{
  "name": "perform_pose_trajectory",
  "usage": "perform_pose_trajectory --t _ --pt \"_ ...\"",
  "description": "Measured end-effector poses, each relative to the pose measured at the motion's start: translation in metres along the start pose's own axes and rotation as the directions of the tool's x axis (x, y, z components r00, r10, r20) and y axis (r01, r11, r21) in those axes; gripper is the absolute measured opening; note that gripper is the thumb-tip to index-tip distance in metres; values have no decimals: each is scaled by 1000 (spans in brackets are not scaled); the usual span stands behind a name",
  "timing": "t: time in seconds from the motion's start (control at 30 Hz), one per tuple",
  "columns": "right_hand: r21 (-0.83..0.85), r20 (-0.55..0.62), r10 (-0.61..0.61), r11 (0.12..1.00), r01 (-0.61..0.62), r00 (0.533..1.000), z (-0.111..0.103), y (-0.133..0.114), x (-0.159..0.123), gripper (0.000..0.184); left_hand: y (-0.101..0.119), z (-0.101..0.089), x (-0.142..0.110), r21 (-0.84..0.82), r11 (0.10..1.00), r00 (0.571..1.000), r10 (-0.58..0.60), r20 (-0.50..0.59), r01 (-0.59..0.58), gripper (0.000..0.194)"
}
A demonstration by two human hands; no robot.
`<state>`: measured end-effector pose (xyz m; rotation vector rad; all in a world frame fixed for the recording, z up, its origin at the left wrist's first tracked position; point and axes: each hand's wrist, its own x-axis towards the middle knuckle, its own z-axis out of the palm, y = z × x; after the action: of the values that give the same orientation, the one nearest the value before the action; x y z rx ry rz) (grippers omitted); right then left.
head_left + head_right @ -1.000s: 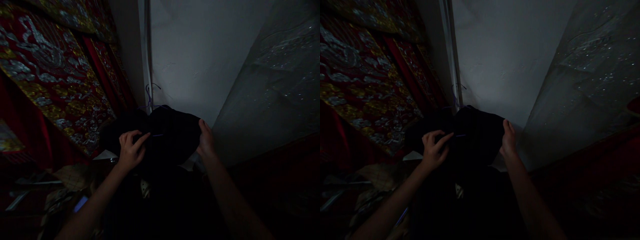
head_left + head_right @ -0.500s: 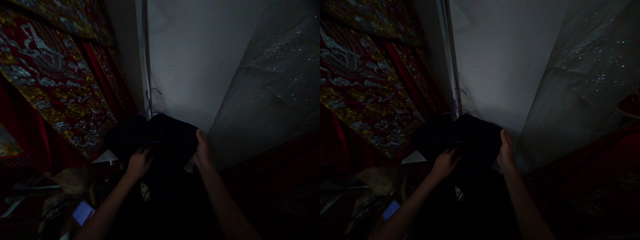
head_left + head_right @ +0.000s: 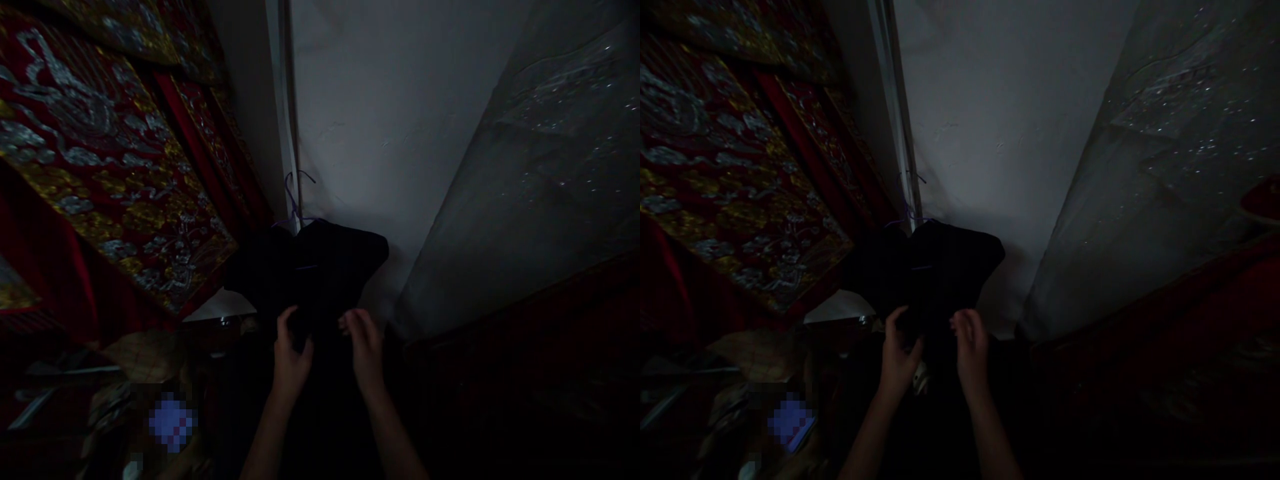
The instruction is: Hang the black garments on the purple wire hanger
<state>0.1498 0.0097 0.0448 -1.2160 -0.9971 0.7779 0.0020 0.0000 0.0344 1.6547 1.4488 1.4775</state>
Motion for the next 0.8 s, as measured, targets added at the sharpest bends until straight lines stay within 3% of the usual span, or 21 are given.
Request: perform_pose_trajectory --t 0.07,0.13,0.23,0.33,0.37,0.53,0.7,0.8 --pt "-52 329 65 997 -50 942 11 -1 -13 38 4 3 -8 -94 995 999 -38 8 38 78" --pt "-152 462 83 988 -13 883 20 -1 -17 39 2 1 -13 -109 990 996 -82 25 84 90" --pt "-265 484 104 964 32 869 25 2 -18 35 -6 -5 -15 -68 992 992 -99 75 105 78" --pt "-251 472 111 968 12 874 26 7 -22 37 -13 -13 -11 6 999 990 -51 133 51 26" --pt "-234 469 114 972 -1 876 26 8 -23 39 -14 -15 -9 29 999 988 -44 147 40 18" --pt "-172 494 102 985 -18 864 19 6 -23 46 -5 -18 -7 41 999 985 -6 173 -1 24" --pt "-164 449 110 986 -39 887 9 2 -18 47 5 -16 -8 -45 998 957 62 284 -52 21" --pt "-243 521 154 970 -27 839 3 1 -15 44 6 -14 -10 -43 998 958 49 283 -38 20"
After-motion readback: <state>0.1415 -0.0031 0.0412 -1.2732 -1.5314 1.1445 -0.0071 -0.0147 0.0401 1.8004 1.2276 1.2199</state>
